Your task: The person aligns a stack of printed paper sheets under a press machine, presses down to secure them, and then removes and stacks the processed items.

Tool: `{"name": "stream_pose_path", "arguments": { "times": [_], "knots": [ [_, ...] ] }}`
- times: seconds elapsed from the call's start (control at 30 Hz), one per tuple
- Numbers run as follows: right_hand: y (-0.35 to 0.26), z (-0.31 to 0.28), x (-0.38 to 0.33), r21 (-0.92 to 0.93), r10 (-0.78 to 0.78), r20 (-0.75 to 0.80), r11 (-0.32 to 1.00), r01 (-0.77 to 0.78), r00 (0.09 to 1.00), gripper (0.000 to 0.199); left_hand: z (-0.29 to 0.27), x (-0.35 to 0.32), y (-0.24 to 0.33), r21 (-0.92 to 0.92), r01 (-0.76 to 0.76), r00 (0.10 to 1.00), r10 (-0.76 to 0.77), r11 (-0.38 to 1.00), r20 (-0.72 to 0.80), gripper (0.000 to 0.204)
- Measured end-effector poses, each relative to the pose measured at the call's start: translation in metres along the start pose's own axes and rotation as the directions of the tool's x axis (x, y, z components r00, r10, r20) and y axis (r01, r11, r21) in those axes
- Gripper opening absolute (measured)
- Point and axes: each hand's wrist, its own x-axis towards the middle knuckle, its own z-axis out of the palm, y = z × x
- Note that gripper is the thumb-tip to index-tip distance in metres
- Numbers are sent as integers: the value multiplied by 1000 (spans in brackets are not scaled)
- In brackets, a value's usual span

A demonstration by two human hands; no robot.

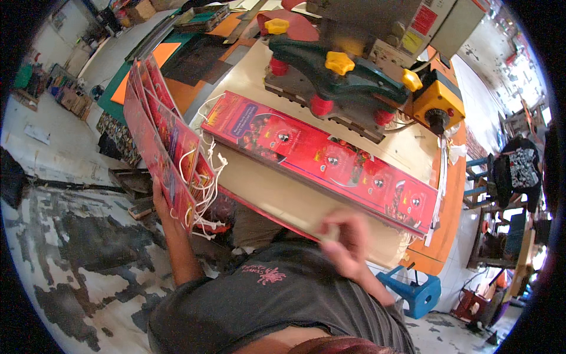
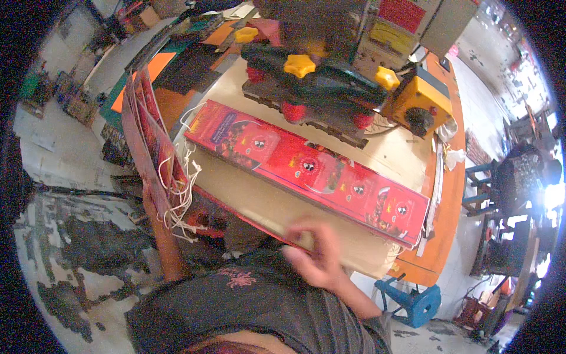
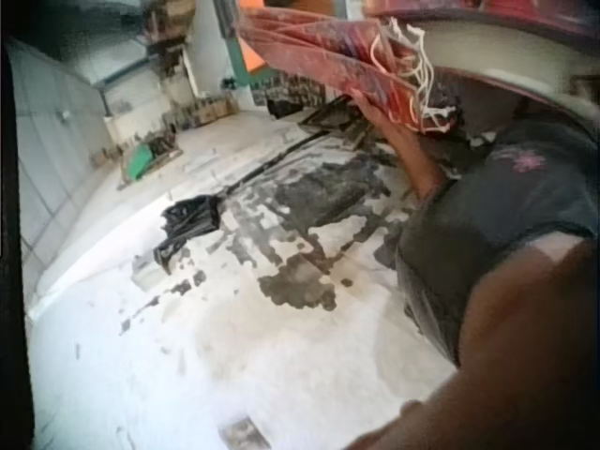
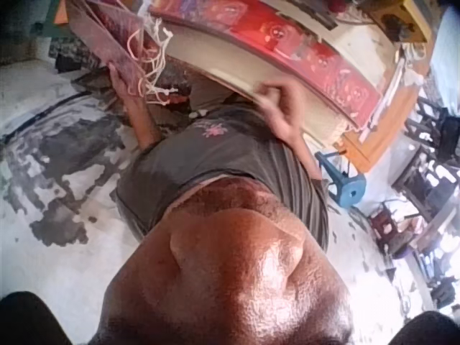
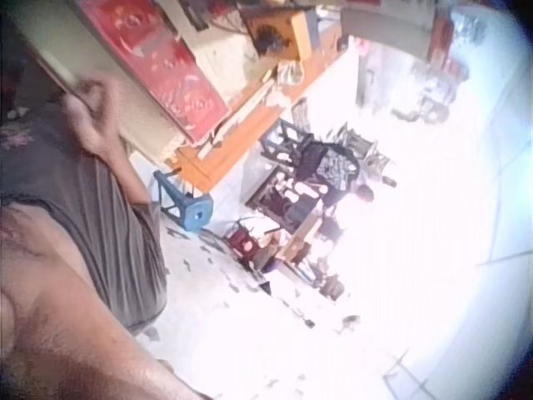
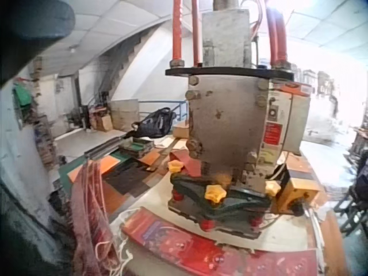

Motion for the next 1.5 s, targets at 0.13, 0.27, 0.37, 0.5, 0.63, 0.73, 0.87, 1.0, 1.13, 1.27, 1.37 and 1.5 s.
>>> {"name": "stream_pose_path", "arguments": {
  "times": [0.13,0.27,0.37,0.5,0.63,0.73,0.87,1.0,1.13,1.27,1.37,1.5],
  "knots": [
    [17,52,49,89,103,486,982,-166,868,70,-4,-12,2,79,-14,999,12,997,33,61],
    [46,90,55,187,76,478,965,-185,875,99,-11,-9,-9,162,-37,999,34,986,21,59],
    [51,98,61,218,79,485,954,-208,871,108,-17,-17,-16,165,-33,999,28,986,36,64],
    [59,109,68,327,132,516,883,-337,846,114,12,-31,-14,340,-153,986,123,928,108,75],
    [37,114,69,475,36,528,816,-330,849,111,-35,-24,-21,198,-158,986,143,967,85,82],
    [32,111,68,474,2,494,838,-271,870,107,-57,-19,-16,253,-171,984,154,952,84,89],
    [31,111,64,577,54,431,751,-321,901,102,-14,-32,-11,350,-213,976,185,912,111,98],
    [28,108,55,546,-44,220,833,-86,974,106,-33,-20,-4,350,-434,899,374,830,227,104],
    [3,88,53,679,-67,179,730,-74,982,116,80,-56,-10,93,-588,724,472,804,504,102],
    [1,75,48,672,-163,241,740,-43,957,110,31,-28,-14,418,-723,689,607,549,395,99],
    [0,71,44,714,-180,236,699,-45,955,102,36,-28,-14,511,-755,644,613,411,457,100],
    [12,64,35,621,-198,189,783,39,962,86,57,-36,-19,486,-744,664,584,457,467,103]
  ]
}}
